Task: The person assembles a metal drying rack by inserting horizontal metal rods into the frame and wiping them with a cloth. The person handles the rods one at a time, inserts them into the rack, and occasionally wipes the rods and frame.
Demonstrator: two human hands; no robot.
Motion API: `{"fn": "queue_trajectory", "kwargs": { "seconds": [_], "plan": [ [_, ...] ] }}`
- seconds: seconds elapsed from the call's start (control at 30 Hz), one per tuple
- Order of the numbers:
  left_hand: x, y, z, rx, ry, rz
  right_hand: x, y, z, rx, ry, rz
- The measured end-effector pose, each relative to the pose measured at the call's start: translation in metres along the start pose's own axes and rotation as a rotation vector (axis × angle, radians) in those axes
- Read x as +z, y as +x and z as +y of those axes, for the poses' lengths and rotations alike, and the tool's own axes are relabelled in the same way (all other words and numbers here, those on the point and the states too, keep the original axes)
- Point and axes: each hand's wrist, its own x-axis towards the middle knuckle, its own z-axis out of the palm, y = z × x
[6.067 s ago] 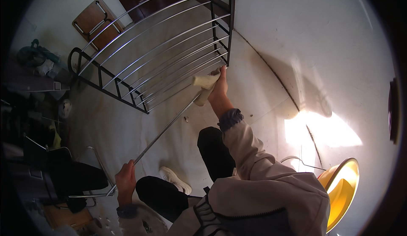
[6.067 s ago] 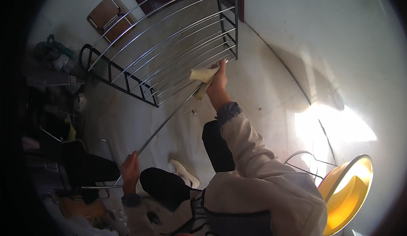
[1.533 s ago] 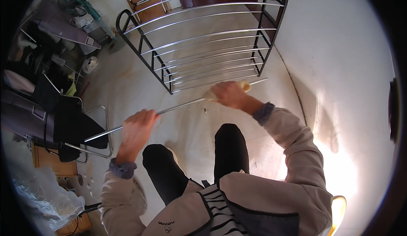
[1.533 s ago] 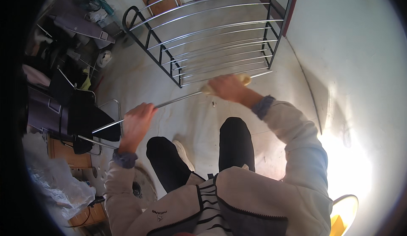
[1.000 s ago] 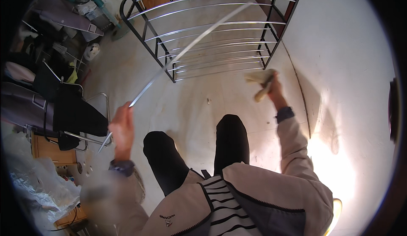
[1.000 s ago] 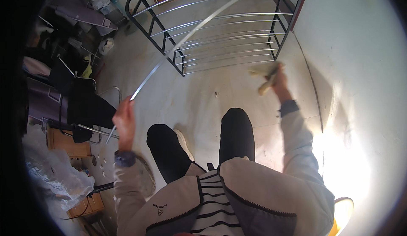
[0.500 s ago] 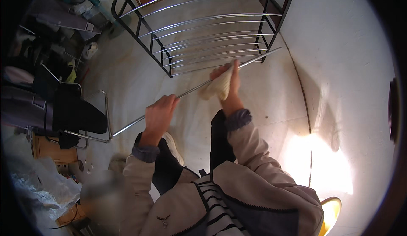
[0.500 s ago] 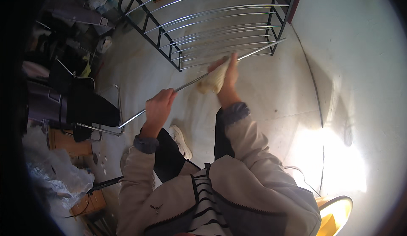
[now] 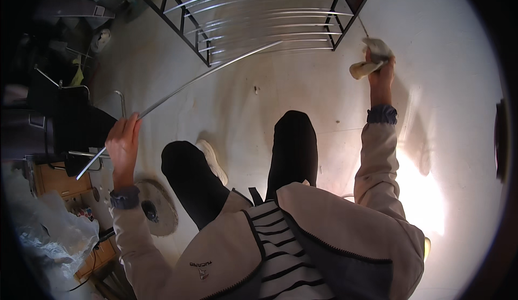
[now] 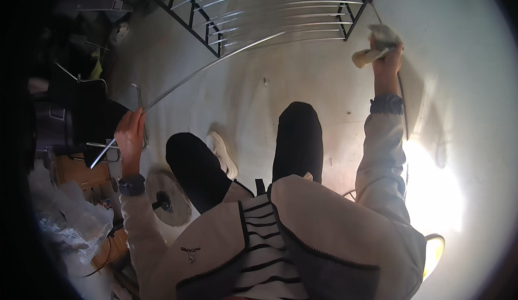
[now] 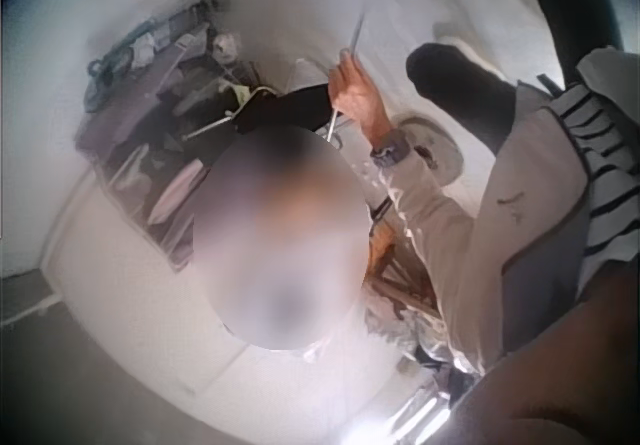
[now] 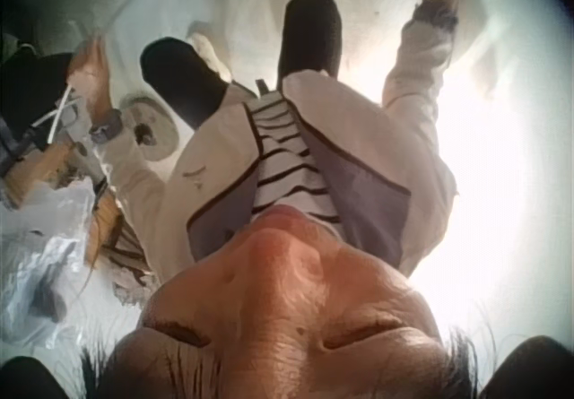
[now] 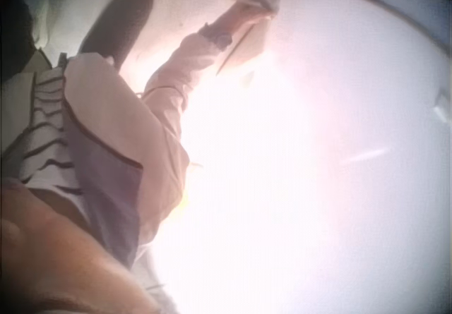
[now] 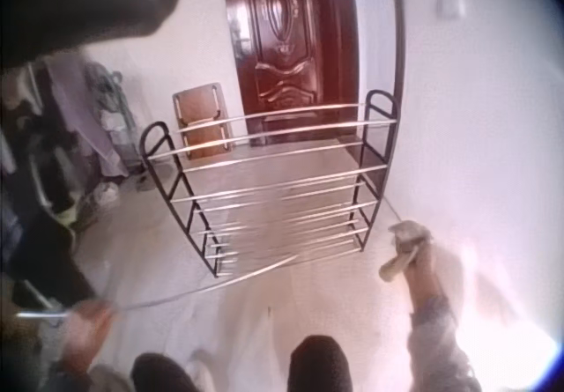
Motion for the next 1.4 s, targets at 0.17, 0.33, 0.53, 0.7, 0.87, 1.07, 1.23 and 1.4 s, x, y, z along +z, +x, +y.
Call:
{"fn": "queue_trajectory", "kwargs": {
  "seconds": [0.17, 0.33, 0.53, 0.7, 0.87, 1.07, 1.23, 1.4],
  "plan": [
    [0.036, 0.044, 0.051, 0.136, -0.124, -0.021, 0.085, -0.080, 0.058, 0.165, -0.256, -0.487],
    [0.060, 0.089, 0.099, 0.191, -0.246, 0.044, 0.133, -0.205, 0.145, -0.722, -1.333, -1.152],
    [0.047, 0.069, 0.062, 0.127, -0.228, 0.012, 0.101, -0.173, 0.136, -0.739, -1.366, -1.322],
    [0.023, 0.045, 0.039, 0.074, -0.249, -0.054, 0.076, -0.132, 0.080, -0.513, -1.702, -1.290],
    [0.043, 0.081, 0.101, 0.141, -0.293, 0.002, 0.122, -0.198, 0.123, -0.779, -1.400, -1.345],
    [0.011, 0.071, 0.043, 0.124, -0.161, 0.024, 0.061, -0.102, 0.098, -0.739, -1.715, -1.181],
    [-0.032, 0.028, -0.028, -0.226, -0.103, 0.211, -0.072, 0.020, 0.005, -0.041, -1.804, -0.412],
    [-0.007, 0.042, 0.009, -0.302, -0.281, 0.281, -0.084, 0.018, 0.058, 0.288, -0.585, -0.103]
  ]
}}
